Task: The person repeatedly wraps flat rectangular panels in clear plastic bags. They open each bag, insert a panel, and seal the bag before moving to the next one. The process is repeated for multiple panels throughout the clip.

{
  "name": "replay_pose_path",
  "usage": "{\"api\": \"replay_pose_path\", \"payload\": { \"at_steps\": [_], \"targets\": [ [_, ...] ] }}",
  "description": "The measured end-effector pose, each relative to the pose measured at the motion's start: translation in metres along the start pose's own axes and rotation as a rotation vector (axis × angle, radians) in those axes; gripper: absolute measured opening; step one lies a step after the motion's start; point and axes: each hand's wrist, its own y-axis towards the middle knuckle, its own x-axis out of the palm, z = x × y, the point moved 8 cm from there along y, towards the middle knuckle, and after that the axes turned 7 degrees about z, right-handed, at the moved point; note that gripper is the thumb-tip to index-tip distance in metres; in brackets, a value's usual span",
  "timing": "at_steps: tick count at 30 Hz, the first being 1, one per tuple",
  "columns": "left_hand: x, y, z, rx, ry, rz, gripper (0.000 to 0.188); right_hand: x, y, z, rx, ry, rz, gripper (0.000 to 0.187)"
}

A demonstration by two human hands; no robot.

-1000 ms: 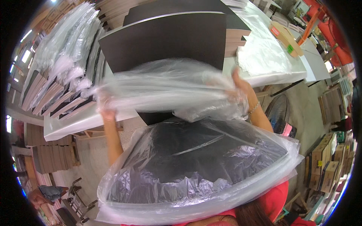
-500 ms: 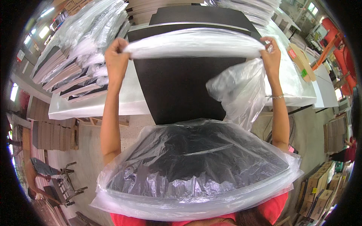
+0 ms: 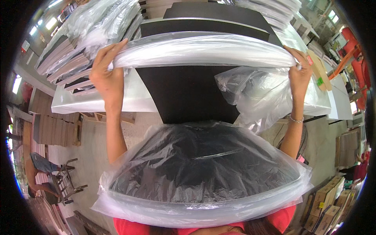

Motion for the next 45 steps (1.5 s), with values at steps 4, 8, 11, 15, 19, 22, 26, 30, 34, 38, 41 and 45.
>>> {"api": "replay_pose_path", "payload": {
  "at_steps": [4,8,11,15,19,22,26,30,34,38,41,45],
  "targets": [
    [-0.018,0.005,-0.01,-0.191,-0.214,-0.05,0.064,-0.009,-0.002,0.015,0.396,0.2,-0.059,0.054],
    [-0.02,0.004,0.014,-0.065,0.062,-0.099,0.067,-0.012,-0.005,0.01,0.272,0.142,0.01,0.053],
    [-0.021,-0.016,0.013,0.018,0.111,-0.04,0.069,-0.014,-0.023,-0.024,-0.273,-0.138,0.188,0.057],
    [-0.023,-0.034,0.01,0.038,0.092,0.037,0.055,-0.015,-0.053,-0.027,-0.182,-0.302,0.244,0.064],
    [-0.022,-0.04,0.021,0.065,0.079,0.055,0.054,-0.026,-0.062,-0.039,-0.204,-0.237,0.232,0.06],
    [-0.031,-0.034,0.008,-0.004,0.011,-0.008,0.053,-0.041,-0.043,-0.026,-0.095,-0.103,0.071,0.05],
    [-0.039,-0.034,-0.053,-0.505,-0.57,-0.11,0.052,-0.031,-0.03,-0.023,0.512,0.488,-0.098,0.044],
    [0.014,-0.042,-0.032,-1.143,-1.32,-0.247,0.051,0.003,-0.052,0.021,0.868,1.23,-0.131,0.038],
    [0.054,-0.102,-0.106,-1.314,-1.625,-0.64,0.041,0.049,-0.103,0.067,1.173,1.367,-0.218,0.005],
    [0.043,-0.143,-0.12,-1.447,-1.387,-0.511,0.039,0.028,-0.136,0.071,1.267,1.252,-0.116,0.005],
    [-0.015,-0.124,-0.025,-1.257,-0.926,-0.693,0.056,-0.02,-0.159,0.05,1.167,1.314,-0.27,0.014],
    [-0.019,-0.19,-0.025,-1.46,-0.894,-0.99,0.073,-0.02,-0.217,0.023,1.363,1.079,-0.796,0.029]
  ]
}}
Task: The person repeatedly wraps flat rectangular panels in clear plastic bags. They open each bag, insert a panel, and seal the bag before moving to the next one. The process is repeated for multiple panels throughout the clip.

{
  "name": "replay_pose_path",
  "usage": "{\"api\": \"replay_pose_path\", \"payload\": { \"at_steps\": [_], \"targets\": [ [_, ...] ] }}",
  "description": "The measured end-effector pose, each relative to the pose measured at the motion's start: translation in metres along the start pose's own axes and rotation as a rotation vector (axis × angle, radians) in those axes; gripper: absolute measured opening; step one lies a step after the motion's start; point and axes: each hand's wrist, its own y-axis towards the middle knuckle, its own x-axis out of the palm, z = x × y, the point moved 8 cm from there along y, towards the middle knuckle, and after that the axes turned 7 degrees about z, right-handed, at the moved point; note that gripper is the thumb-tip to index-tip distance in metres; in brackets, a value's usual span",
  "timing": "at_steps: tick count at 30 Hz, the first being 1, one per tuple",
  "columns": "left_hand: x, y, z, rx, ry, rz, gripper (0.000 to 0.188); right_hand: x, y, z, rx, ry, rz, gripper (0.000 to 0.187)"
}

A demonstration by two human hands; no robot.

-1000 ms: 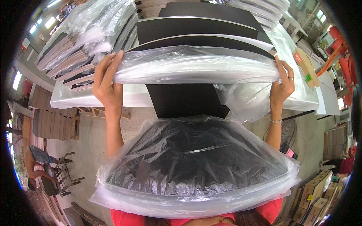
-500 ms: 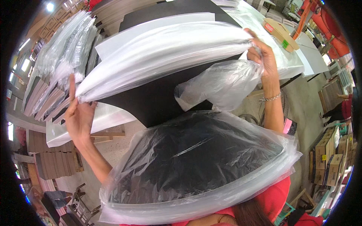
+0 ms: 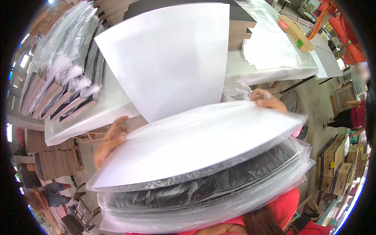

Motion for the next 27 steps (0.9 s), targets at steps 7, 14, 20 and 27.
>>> {"api": "replay_pose_path", "payload": {
  "at_steps": [7,14,20,27],
  "targets": [
    [-0.094,0.128,-0.161,-0.083,0.686,0.118,0.05,-0.112,0.061,0.08,-0.013,-0.679,0.518,0.044],
    [-0.099,0.156,-0.091,0.094,0.877,0.055,0.035,-0.116,0.006,-0.141,-0.696,-0.463,0.801,0.058],
    [0.137,0.088,0.087,0.596,0.619,-0.195,0.037,0.074,0.021,-0.188,-0.86,-0.332,0.314,0.074],
    [0.211,0.084,0.069,0.482,0.25,-0.417,0.038,0.193,0.054,-0.115,-0.901,-0.812,-0.217,0.064]
  ]
}}
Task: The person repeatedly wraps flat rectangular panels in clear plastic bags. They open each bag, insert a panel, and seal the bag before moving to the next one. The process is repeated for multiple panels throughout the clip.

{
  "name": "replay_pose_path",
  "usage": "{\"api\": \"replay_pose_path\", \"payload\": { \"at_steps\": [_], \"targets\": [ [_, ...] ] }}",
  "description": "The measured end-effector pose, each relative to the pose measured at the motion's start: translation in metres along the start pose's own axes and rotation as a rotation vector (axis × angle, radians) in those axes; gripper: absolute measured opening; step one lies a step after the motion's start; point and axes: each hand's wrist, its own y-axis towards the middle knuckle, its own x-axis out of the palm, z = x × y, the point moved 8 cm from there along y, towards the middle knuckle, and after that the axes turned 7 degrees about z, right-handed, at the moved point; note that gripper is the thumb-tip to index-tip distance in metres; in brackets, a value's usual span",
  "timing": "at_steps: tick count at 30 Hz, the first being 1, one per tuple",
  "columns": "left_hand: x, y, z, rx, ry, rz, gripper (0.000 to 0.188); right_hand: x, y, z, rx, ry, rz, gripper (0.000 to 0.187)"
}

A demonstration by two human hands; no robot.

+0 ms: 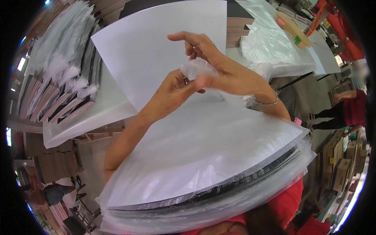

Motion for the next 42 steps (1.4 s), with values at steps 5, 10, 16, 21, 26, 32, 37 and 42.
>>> {"api": "replay_pose_path", "payload": {
  "at_steps": [5,10,16,21,26,32,37,42],
  "targets": [
    [-0.06,-0.008,0.004,0.054,0.057,0.184,0.03,-0.011,-0.013,0.045,0.361,0.208,0.03,0.087],
    [-0.094,-0.009,0.028,0.222,0.249,0.47,0.052,-0.017,-0.011,0.053,0.327,0.242,0.108,0.079],
    [-0.084,-0.002,0.034,0.077,0.319,0.403,0.053,0.001,-0.001,0.039,0.294,0.034,0.101,0.074],
    [-0.09,-0.002,0.031,0.013,0.397,0.287,0.039,0.002,-0.003,0.041,0.272,-0.104,0.097,0.071],
    [-0.099,-0.009,0.03,-0.079,0.328,0.238,0.037,-0.003,-0.004,0.052,0.223,-0.22,0.128,0.063],
    [-0.104,-0.004,0.025,0.051,0.275,0.316,0.039,0.007,-0.008,0.048,0.19,-0.24,0.1,0.057],
    [-0.099,-0.005,0.013,-0.044,0.263,0.236,0.032,0.004,0.003,0.022,-0.069,-0.327,0.119,0.043],
    [-0.068,-0.011,0.026,-0.075,-0.094,0.257,0.031,0.0,0.012,-0.001,-0.113,-0.359,0.127,0.035]
  ]
}}
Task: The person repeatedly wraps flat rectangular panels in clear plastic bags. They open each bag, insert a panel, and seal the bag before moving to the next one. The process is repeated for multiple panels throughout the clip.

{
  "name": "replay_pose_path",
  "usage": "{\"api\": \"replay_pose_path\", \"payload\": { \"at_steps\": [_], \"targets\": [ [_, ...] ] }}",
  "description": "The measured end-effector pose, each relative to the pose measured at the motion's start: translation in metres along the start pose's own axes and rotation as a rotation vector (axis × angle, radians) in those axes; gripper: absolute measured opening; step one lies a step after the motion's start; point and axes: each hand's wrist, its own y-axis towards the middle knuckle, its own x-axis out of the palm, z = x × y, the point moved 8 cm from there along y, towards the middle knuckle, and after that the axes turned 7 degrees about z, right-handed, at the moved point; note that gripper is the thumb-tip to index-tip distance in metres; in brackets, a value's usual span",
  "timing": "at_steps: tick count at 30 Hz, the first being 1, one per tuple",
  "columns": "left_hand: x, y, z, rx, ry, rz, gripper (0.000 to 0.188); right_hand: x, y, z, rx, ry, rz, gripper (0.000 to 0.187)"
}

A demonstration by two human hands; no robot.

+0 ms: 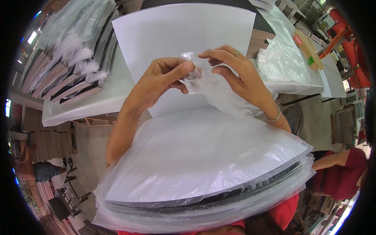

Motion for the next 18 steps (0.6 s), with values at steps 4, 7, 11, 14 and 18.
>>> {"api": "replay_pose_path", "payload": {
  "at_steps": [4,7,11,14,18],
  "targets": [
    [-0.001,-0.001,-0.003,0.035,0.073,-0.057,0.035,-0.005,0.004,-0.016,-0.106,0.003,0.094,0.032],
    [0.002,-0.004,-0.006,0.065,0.118,-0.106,0.034,-0.003,0.002,-0.024,-0.168,0.024,0.103,0.039],
    [0.008,-0.009,-0.002,0.017,0.005,-0.052,0.03,-0.002,0.001,-0.027,-0.187,0.03,0.119,0.043],
    [0.009,-0.01,0.0,0.035,0.054,-0.047,0.029,-0.004,0.0,-0.027,-0.142,0.081,0.116,0.037],
    [0.017,-0.012,0.0,0.042,0.062,-0.113,0.029,0.003,-0.004,-0.038,-0.296,0.047,0.101,0.033]
  ]
}}
